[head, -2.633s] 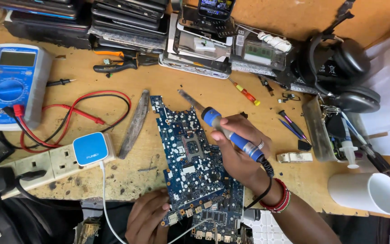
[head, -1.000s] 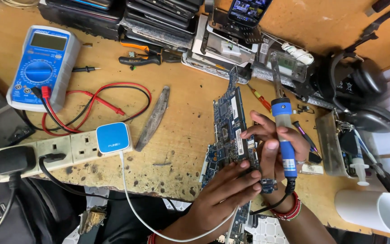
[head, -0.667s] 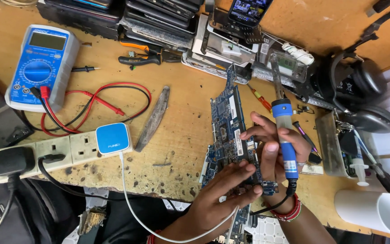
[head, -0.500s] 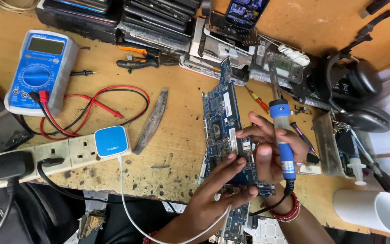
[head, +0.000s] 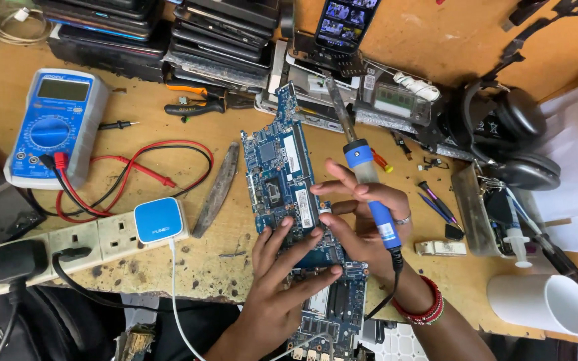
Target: Soldering electronic components onto a laptop motherboard for repair.
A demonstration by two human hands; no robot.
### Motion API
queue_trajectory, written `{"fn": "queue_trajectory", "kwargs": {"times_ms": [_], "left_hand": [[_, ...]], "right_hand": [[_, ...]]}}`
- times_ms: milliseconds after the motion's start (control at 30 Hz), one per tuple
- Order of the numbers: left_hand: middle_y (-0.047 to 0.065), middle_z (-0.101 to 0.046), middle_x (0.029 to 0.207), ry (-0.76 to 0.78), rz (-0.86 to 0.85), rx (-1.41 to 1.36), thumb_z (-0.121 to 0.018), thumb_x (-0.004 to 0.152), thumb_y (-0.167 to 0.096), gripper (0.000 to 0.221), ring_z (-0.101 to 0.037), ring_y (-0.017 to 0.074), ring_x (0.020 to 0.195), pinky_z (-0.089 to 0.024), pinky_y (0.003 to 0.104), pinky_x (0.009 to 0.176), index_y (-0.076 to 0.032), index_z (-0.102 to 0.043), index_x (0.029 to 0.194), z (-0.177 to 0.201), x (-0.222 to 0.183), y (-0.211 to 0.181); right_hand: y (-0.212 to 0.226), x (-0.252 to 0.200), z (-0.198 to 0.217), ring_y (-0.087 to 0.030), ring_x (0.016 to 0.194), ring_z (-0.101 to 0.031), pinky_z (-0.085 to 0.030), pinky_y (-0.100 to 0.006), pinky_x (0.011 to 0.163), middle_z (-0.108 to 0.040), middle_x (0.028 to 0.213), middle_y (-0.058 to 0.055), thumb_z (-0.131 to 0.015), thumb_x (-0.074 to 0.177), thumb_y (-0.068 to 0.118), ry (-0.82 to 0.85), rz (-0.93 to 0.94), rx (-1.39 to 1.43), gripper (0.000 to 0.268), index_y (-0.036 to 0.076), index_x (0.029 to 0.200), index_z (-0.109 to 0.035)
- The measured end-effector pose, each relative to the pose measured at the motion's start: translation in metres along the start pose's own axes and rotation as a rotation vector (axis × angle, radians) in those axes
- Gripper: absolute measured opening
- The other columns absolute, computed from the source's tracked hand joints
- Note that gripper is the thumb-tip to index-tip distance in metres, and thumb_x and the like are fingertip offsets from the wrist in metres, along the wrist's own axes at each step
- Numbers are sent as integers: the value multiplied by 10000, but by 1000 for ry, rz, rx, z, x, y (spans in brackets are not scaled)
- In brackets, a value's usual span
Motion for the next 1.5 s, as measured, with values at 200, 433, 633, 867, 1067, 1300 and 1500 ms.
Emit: {"fn": "queue_trajectory", "kwargs": {"times_ms": [200,433,633,867,1067,1300,1500], "left_hand": [[121,-264,1775,-104,138,12,-518,1075,-554,651,-187,413,1686,-127,761,1334,-308,-320,1645,16,2,-4],[237,-178,1763,-427,414,-427,-603,1028,-198,827,-156,385,1671,-162,507,1352,-81,-92,1667,35,3,20],[-59,-231,558,-362,892,-533,-737,887,-134,912,-237,55,495,-358,277,1242,-136,-294,1685,28,-16,48],[163,-347,1736,-335,862,-500,-756,845,-184,837,-343,187,1035,-329,273,581,-167,-350,1577,38,-23,44],[133,-311,1747,-278,904,-486,-737,884,-169,831,-252,389,1620,-285,531,1207,-156,-331,1609,26,-40,58],[137,-379,1707,-235,908,-488,-715,921,-222,762,-275,323,1616,-262,484,1271,-69,-374,1584,18,-49,68],[84,-584,1541,-201,832,-569,-692,949,-150,619,-495,242,1495,-375,375,1210,-62,-478,1523,30,-27,54]], "right_hand": [[4,-2,-6,-397,1250,-684,-681,-276,767,-458,1530,-338,-614,957,-178,-13,-7,55,533,164,1323,-432],[0,-7,-5,-399,1246,-687,-680,-265,729,-448,1527,-351,-609,955,-194,-12,56,62,539,152,1333,-442],[-37,-5,30,-400,1258,-681,-688,-328,862,-479,1510,-334,-606,1000,-94,-3,-28,53,374,138,1264,-478],[-27,-15,35,-396,1110,-687,-681,-450,881,-661,1249,-199,-448,1154,234,-131,265,31,330,50,1412,-540],[-32,-14,62,-172,680,-551,-486,-287,647,-438,832,-42,-710,958,271,-308,-152,-182,227,112,912,-555],[14,-4,30,-205,934,-599,-585,-335,625,-481,1119,-147,-674,1019,302,-550,467,-762,296,87,1059,-475],[14,5,25,-225,930,-584,-604,-373,491,-464,992,-171,-677,1009,376,-663,445,-554,380,75,1061,-451]]}}
Point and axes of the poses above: each hand's wrist, its own x-axis towards the middle knuckle, its own z-axis out of the back of the hand, y = z × x, the point moved 4 cm from there along x, towards the middle knuckle
